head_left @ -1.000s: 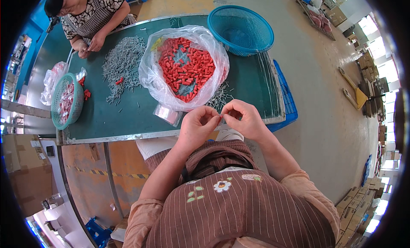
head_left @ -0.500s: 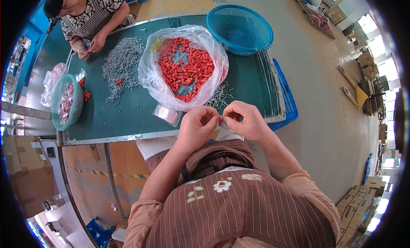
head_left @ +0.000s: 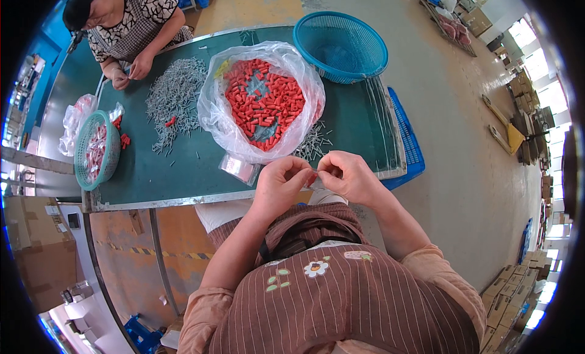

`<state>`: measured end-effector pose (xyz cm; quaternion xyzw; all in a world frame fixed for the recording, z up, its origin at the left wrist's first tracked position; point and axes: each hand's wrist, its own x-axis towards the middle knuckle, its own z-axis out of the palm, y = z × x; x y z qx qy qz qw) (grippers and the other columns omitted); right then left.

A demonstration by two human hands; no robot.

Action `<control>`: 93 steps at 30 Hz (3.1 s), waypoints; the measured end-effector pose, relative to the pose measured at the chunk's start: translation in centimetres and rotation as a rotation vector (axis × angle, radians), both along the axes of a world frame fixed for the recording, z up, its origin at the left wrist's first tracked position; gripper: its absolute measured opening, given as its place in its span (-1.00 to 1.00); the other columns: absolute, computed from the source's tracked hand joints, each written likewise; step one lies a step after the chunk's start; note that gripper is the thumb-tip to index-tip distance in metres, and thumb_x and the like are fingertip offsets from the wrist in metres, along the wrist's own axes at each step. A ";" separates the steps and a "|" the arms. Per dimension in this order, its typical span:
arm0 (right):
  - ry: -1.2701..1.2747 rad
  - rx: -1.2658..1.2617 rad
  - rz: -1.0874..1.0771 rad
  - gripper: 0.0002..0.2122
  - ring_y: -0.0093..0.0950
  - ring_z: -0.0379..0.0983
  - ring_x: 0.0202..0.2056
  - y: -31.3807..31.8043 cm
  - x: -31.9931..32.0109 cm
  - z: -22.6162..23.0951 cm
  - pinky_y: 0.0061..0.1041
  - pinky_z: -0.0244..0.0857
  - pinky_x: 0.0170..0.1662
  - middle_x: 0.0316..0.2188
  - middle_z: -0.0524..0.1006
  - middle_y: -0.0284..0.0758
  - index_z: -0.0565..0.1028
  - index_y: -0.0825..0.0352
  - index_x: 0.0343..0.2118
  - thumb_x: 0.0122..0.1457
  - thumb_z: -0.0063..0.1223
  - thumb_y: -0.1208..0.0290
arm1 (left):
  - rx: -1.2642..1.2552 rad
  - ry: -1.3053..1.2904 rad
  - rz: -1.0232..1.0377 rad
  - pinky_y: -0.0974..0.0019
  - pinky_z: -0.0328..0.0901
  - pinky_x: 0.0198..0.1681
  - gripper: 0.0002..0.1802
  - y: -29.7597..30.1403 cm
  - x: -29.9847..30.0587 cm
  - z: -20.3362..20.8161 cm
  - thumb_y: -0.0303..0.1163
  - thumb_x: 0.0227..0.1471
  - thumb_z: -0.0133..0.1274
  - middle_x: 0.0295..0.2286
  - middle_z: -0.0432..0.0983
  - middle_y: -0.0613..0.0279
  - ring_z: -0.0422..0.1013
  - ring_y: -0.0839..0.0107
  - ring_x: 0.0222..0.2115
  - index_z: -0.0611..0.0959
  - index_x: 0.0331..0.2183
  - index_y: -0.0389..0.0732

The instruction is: Assembling small red plastic housings with metal pins on a factory workbench.

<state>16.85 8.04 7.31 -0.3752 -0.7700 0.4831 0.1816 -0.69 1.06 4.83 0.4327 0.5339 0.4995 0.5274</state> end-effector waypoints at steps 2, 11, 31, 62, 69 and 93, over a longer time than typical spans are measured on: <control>0.020 0.011 -0.016 -0.90 -0.56 0.39 -0.49 0.0 0.5 -0.2 -0.56 0.28 -0.40 -0.53 0.45 -0.31 0.47 0.42 -0.43 0.01 0.09 0.51 | 0.003 -0.008 -0.014 0.56 0.24 -0.47 -0.91 0.2 0.3 -0.7 -0.50 0.03 0.08 -0.54 0.51 0.35 0.35 0.69 -0.53 0.58 -0.42 -0.34; -0.203 0.261 -0.617 -0.90 -0.49 0.46 -0.46 4.7 10.5 2.9 -0.49 0.31 -0.36 -0.49 0.52 -0.25 0.50 0.36 -0.41 0.07 0.05 0.44 | -0.202 -0.532 0.034 0.49 0.15 -0.57 -0.70 -0.9 -1.4 -4.1 -0.57 0.05 -0.10 -0.46 0.36 0.35 0.22 0.64 -0.58 0.45 -0.12 -0.36; 0.279 -0.087 -0.160 -0.77 -0.22 0.46 -0.32 -3.0 -3.9 -6.3 -0.34 0.31 -0.24 -0.38 0.50 -0.15 0.43 0.43 -0.29 0.00 0.09 0.44 | 0.149 -0.442 0.221 0.23 0.20 0.06 -0.32 0.1 3.0 -2.7 -0.66 -0.04 -0.39 -0.06 0.34 0.02 0.31 0.27 -0.07 0.12 0.19 -0.31; 0.307 -0.157 -0.219 -0.86 -0.57 0.44 -0.42 -0.7 0.6 -5.6 -0.53 0.33 -0.33 -0.50 0.51 -0.32 0.49 0.41 -0.34 0.10 0.11 0.45 | -0.234 -0.216 0.253 0.56 0.18 -0.57 -0.82 0.1 2.8 -3.4 -0.35 0.09 0.09 -0.56 0.43 0.37 0.29 0.64 -0.62 0.58 -0.36 -0.28; 0.310 -0.206 -0.232 -0.88 -0.62 0.41 -0.47 -0.5 -0.3 -6.0 -0.58 0.30 -0.39 -0.53 0.51 -0.36 0.49 0.42 -0.36 0.12 0.08 0.46 | -0.274 -0.245 0.225 0.59 0.22 -0.59 -0.80 -0.8 1.2 -3.0 -0.32 0.07 0.08 -0.53 0.46 0.41 0.29 0.68 -0.62 0.62 -0.32 -0.25; 0.019 -0.031 -0.092 -0.83 -0.31 0.49 -0.40 -1.2 -0.5 -2.9 -0.42 0.33 -0.32 -0.45 0.52 -0.15 0.50 0.42 -0.36 0.08 0.09 0.40 | 0.071 0.471 0.110 0.45 0.32 -0.54 -0.87 -1.1 1.3 -3.6 -0.46 -0.06 0.19 -0.59 0.47 0.27 0.43 0.56 -0.60 0.63 -0.46 -0.34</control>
